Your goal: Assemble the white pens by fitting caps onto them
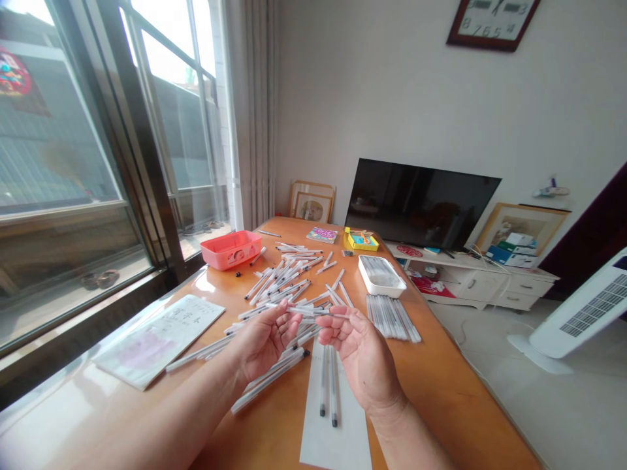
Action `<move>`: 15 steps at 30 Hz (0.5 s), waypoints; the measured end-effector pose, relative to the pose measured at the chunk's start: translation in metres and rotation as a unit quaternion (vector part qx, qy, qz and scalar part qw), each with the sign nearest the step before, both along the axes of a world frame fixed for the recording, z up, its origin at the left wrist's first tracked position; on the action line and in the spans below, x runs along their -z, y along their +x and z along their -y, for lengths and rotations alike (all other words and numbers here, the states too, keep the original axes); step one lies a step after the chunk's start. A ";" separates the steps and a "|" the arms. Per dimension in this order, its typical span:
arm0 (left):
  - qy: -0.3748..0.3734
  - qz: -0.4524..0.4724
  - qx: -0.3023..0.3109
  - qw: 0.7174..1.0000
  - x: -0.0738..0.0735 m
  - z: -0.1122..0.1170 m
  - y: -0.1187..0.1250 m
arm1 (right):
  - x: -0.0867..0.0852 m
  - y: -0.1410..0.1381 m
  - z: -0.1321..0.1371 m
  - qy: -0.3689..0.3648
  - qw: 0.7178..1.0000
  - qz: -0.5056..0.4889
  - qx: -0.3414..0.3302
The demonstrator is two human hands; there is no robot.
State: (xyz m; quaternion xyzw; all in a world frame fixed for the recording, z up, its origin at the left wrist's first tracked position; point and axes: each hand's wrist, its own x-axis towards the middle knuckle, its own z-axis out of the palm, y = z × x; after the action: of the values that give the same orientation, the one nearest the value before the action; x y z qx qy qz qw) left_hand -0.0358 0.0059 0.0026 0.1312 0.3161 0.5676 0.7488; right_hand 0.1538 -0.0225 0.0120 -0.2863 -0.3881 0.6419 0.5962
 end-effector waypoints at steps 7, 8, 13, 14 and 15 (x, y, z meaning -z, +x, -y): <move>0.014 0.003 0.023 1.000 -0.006 0.008 0.003 | 0.006 -0.007 0.002 -0.002 1.000 0.015 -0.006; 0.013 0.004 0.026 1.000 -0.007 0.009 0.003 | 0.007 -0.007 0.002 -0.010 1.000 0.014 -0.015; 0.013 0.003 0.045 0.999 -0.007 0.011 0.006 | 0.010 -0.009 0.002 -0.043 0.996 0.028 -0.070; 0.013 0.003 0.048 0.999 -0.006 0.012 0.006 | 0.010 -0.009 0.002 -0.043 0.996 0.034 -0.076; 0.014 0.003 0.049 0.999 -0.006 0.012 0.007 | 0.010 -0.009 0.002 -0.042 0.995 0.039 -0.079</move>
State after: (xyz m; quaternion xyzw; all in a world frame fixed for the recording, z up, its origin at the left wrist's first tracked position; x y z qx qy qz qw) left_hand -0.0293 -0.0059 0.0082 0.1556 0.2989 0.5350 0.7747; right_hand 0.1445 -0.0244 0.0023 -0.3048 -0.4050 0.6910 0.5153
